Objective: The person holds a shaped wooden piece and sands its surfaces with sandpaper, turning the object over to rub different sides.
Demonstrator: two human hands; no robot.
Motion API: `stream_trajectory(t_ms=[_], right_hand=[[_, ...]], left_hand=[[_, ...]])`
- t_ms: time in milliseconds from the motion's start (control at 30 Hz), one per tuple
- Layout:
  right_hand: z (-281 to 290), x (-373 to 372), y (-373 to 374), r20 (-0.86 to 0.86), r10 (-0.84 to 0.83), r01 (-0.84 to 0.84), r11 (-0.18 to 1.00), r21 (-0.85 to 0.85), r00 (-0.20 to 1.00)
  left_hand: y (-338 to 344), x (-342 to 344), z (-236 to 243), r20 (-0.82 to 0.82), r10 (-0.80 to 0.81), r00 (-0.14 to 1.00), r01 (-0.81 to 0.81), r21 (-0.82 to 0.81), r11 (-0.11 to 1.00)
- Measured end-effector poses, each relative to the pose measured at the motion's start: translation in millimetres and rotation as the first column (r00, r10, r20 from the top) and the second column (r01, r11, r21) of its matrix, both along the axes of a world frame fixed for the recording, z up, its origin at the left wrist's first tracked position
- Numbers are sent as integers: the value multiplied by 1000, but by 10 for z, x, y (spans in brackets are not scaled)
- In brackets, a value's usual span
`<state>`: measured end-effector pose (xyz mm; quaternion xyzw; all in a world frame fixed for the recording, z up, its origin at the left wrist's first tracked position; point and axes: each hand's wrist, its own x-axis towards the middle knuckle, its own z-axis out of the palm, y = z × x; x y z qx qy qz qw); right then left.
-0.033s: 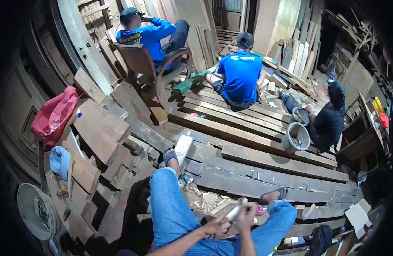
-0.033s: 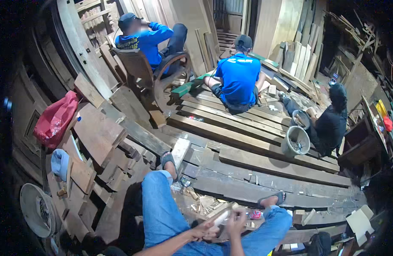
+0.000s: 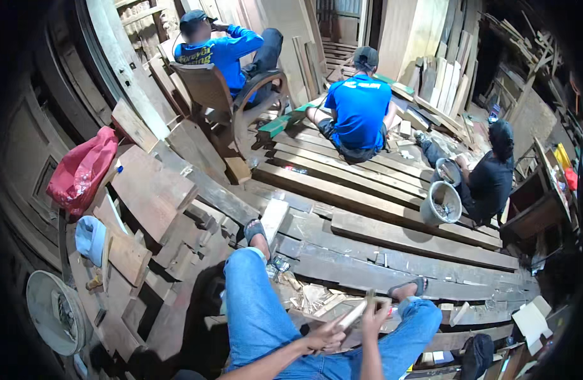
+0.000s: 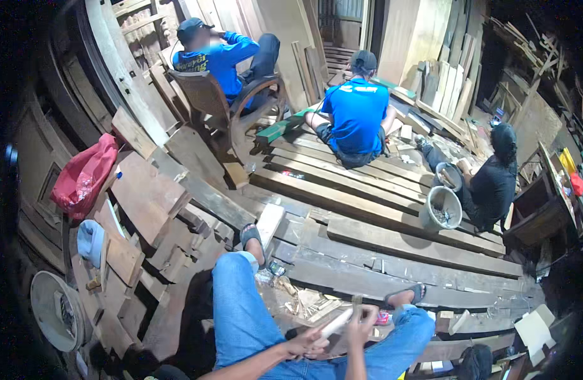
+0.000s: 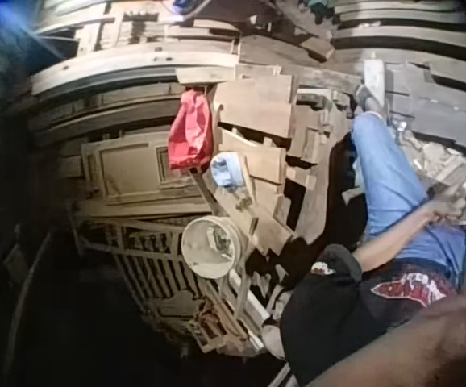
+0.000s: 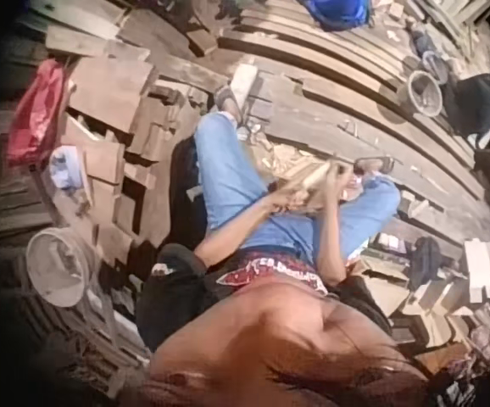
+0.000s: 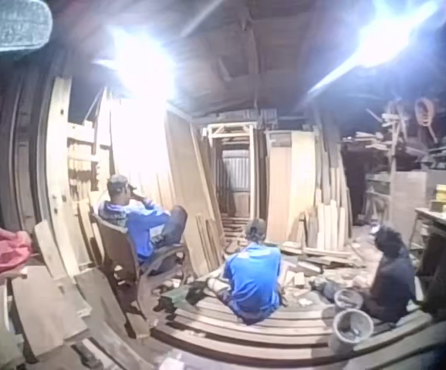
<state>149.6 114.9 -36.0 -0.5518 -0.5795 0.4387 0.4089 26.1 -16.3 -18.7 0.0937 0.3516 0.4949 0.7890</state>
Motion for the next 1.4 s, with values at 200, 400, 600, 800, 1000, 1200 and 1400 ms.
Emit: stream_trajectory(t_ms=[200, 400, 600, 800, 1000, 1200, 1400], right_hand=[[-19, -133, -321, -35, 264, -238, 914, 328, 964], [63, -191, -182, 126, 162, -191, 944, 270, 979], [83, -166, 48, 121, 3, -31, 972, 232, 993], [-89, -173, 241, 86, -105, 84, 972, 218, 991], [43, 59, 568, -232, -263, 278, 960, 31, 936], [-64, 196, -47, -240, 90, -160, 943, -291, 967], [-9, 129, -266, -40, 395, -397, 909, -125, 918]], left_hand=[[39, -56, -217, 155, 89, 984, -81, -57, 995], [133, -358, 108, 470, 169, 867, -125, -123, 984], [240, -249, 201, 375, 51, 926, -36, -45, 998], [202, -330, 156, 413, 86, 907, -79, -35, 996], [156, -454, 126, 499, 236, 834, -217, -97, 971], [254, -438, 204, 538, 333, 775, -333, -100, 937], [279, -423, 110, 347, 374, 860, -331, -179, 927]])
